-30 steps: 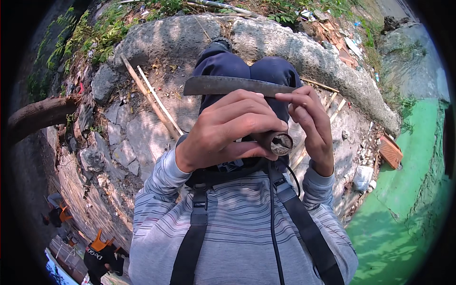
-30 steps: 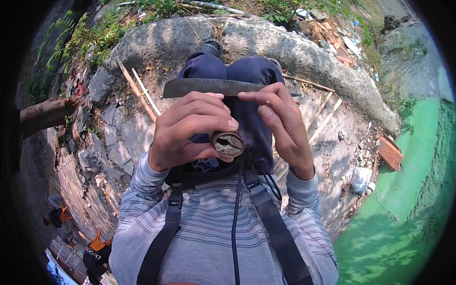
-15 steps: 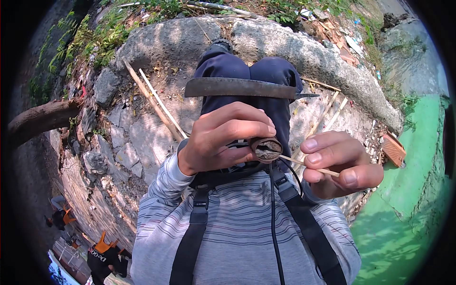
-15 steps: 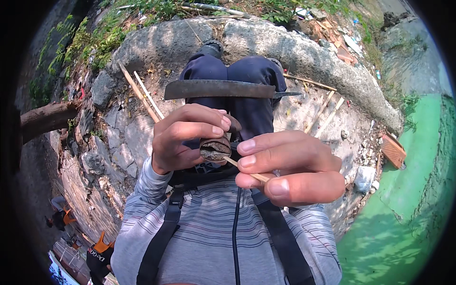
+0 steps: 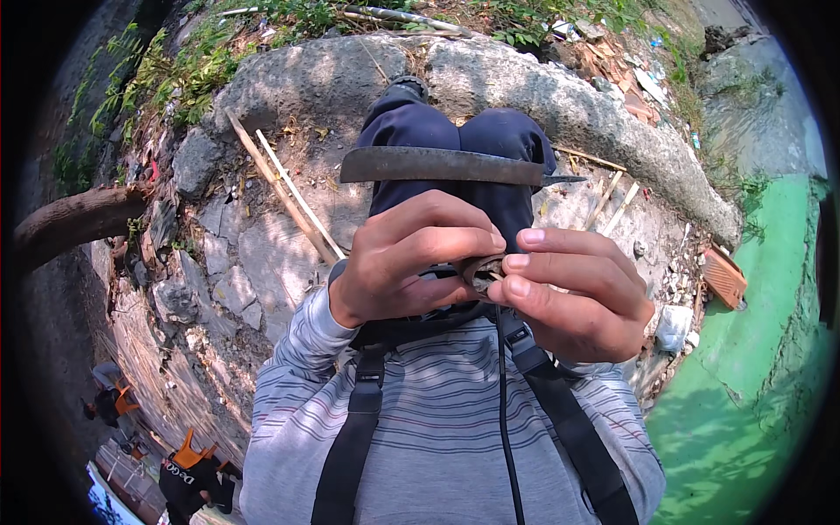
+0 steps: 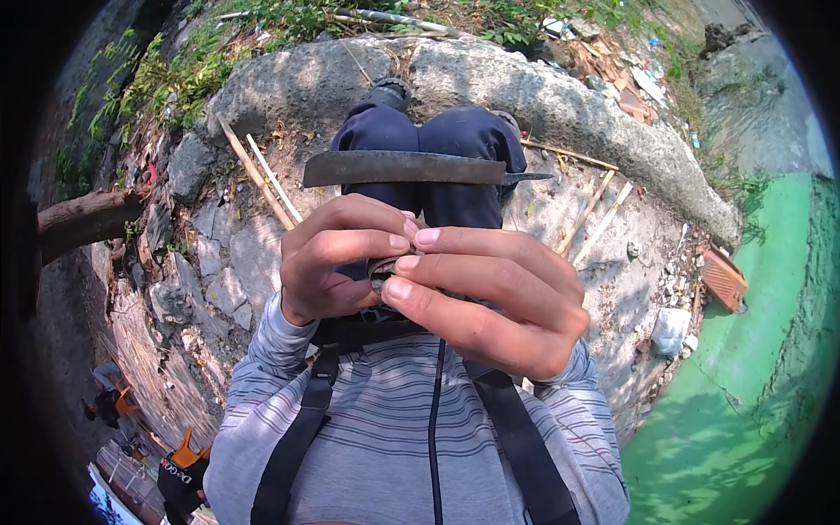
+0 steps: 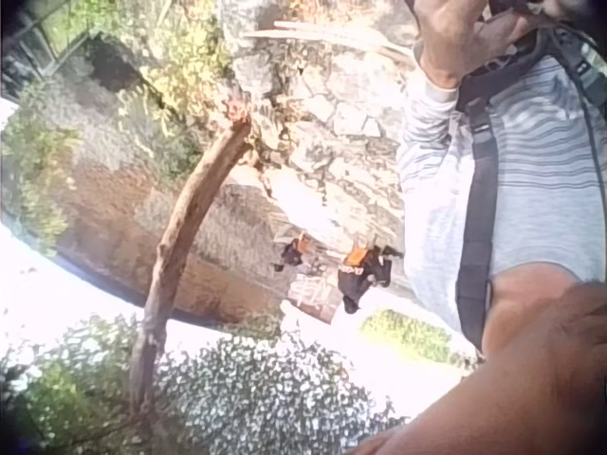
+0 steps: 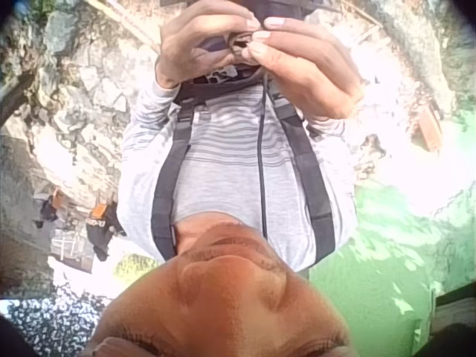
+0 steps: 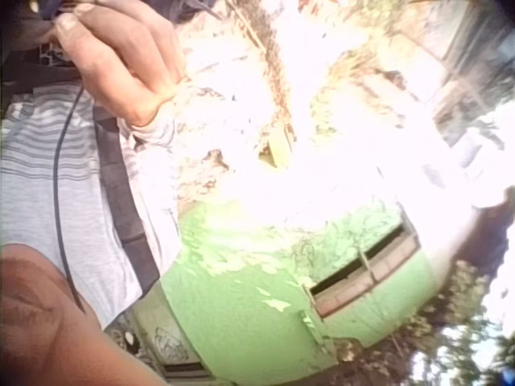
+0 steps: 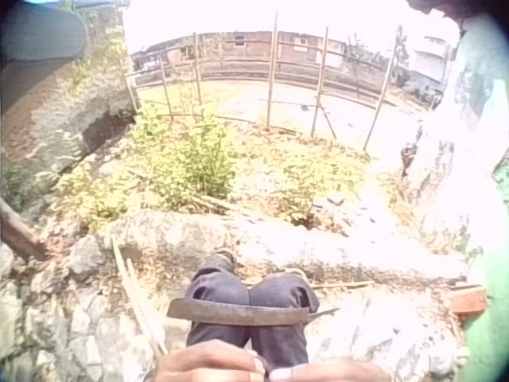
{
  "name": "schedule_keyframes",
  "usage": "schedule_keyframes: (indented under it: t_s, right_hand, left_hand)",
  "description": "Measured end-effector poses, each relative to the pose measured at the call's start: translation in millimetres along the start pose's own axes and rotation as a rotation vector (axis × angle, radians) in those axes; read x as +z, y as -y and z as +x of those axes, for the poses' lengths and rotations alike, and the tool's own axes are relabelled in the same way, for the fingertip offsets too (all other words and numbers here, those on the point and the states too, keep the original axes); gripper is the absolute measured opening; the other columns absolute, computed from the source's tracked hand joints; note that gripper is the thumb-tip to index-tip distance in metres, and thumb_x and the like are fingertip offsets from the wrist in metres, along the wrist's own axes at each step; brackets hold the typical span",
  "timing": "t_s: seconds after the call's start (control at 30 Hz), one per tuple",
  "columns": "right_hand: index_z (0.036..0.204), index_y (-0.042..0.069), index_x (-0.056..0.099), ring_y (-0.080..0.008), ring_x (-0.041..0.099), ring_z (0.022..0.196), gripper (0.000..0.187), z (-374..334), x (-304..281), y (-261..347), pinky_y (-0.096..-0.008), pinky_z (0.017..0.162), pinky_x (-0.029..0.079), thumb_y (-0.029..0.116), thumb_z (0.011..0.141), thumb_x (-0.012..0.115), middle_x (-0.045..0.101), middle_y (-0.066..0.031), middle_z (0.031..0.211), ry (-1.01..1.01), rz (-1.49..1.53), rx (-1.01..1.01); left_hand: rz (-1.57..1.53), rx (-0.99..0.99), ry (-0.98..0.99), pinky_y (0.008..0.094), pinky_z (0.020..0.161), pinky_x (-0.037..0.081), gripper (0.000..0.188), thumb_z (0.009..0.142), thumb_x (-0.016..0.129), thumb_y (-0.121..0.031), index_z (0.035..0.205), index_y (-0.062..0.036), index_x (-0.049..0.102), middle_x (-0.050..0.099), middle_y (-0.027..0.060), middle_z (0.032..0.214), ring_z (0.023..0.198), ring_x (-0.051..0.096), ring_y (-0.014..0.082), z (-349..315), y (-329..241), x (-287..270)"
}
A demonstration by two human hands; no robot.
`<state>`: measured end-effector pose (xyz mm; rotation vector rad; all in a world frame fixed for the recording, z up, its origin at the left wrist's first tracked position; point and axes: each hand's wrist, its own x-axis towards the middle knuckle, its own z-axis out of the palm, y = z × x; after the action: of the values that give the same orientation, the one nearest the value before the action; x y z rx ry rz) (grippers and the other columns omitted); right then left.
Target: The person trims wooden sticks using a knife blade, fits the blade and wooden wedges into a wooden handle, and pounds the handle with a stone.
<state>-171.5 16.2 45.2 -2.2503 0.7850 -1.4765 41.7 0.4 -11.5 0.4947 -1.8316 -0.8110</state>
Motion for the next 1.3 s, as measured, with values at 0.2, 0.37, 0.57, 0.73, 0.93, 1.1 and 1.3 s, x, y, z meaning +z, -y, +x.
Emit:
schedule_keyframes:
  t_s: [0.2, 0.37, 0.57, 0.73, 0.93, 1.1, 1.3]
  right_hand:
    - [0.103, 0.006, 0.08, -0.0288, 0.073, 0.096, 0.031, 5, -9, -3, -0.0335, 0.077, 0.061, 0.011, 0.074, 0.087, 0.074, -0.0138, 0.107, 0.156, 0.03, 0.089]
    - [0.109, 0.001, 0.075, -0.0278, 0.074, 0.088, 0.038, -1, -4, -4, -0.0346, 0.073, 0.061, 0.006, 0.074, 0.088, 0.073, -0.0177, 0.098, -0.048, 0.097, 0.194]
    - [0.091, 0.004, 0.078, -0.0258, 0.074, 0.084, 0.022, 6, -10, -3, -0.0343, 0.07, 0.06, 0.003, 0.071, 0.088, 0.073, -0.0139, 0.096, 0.102, 0.041, 0.165]
    - [0.091, 0.003, 0.078, -0.0246, 0.074, 0.083, 0.025, 7, -8, -7, -0.0342, 0.069, 0.06, 0.003, 0.068, 0.088, 0.073, -0.0126, 0.096, 0.113, 0.025, 0.162]
    - [0.088, 0.002, 0.077, -0.0233, 0.072, 0.078, 0.023, 11, -8, -10, -0.0336, 0.065, 0.061, 0.001, 0.067, 0.086, 0.071, -0.0094, 0.087, 0.117, -0.073, -0.037]
    - [0.086, 0.003, 0.076, -0.0233, 0.072, 0.077, 0.023, 15, -11, -8, -0.0331, 0.062, 0.06, 0.002, 0.066, 0.085, 0.071, -0.0084, 0.085, 0.155, -0.161, -0.041]
    - [0.087, 0.003, 0.076, -0.0231, 0.07, 0.075, 0.023, 17, -13, -6, -0.0327, 0.061, 0.056, 0.001, 0.065, 0.084, 0.071, -0.0082, 0.088, 0.165, -0.057, 0.131]
  left_hand:
    - [-0.021, -0.036, -0.042, 0.0352, 0.075, 0.059, 0.04, 0.082, 0.083, -0.013, 0.117, -0.0006, 0.068, 0.07, 0.016, 0.106, 0.089, 0.071, 0.0274, 2, -4, 2]
    - [0.009, -0.051, -0.038, 0.0343, 0.073, 0.059, 0.044, 0.078, 0.086, -0.011, 0.116, -0.001, 0.068, 0.07, 0.0152, 0.104, 0.087, 0.072, 0.0262, 4, -5, 1]
    - [0.031, -0.07, -0.037, 0.0329, 0.069, 0.059, 0.049, 0.074, 0.09, -0.011, 0.117, -0.003, 0.069, 0.07, 0.0138, 0.103, 0.084, 0.072, 0.0244, 3, -6, 3]
    - [0.036, -0.105, -0.019, 0.0329, 0.069, 0.06, 0.05, 0.073, 0.09, -0.012, 0.118, -0.0036, 0.069, 0.07, 0.0138, 0.105, 0.083, 0.072, 0.0242, 2, -11, 2]
    - [0.027, -0.068, 0.021, 0.0322, 0.067, 0.06, 0.048, 0.078, 0.09, -0.018, 0.116, -0.0004, 0.068, 0.071, 0.0168, 0.1, 0.085, 0.073, 0.0262, 3, -8, -1]
    - [0.052, -0.057, 0.047, 0.0333, 0.068, 0.061, 0.048, 0.077, 0.09, -0.018, 0.115, 0.0015, 0.068, 0.072, 0.0178, 0.1, 0.085, 0.073, 0.0268, 3, -7, -2]
    - [0.075, -0.097, -0.008, 0.035, 0.072, 0.06, 0.052, 0.072, 0.09, -0.013, 0.118, -0.0017, 0.069, 0.071, 0.0145, 0.105, 0.086, 0.073, 0.0276, 5, -13, 1]
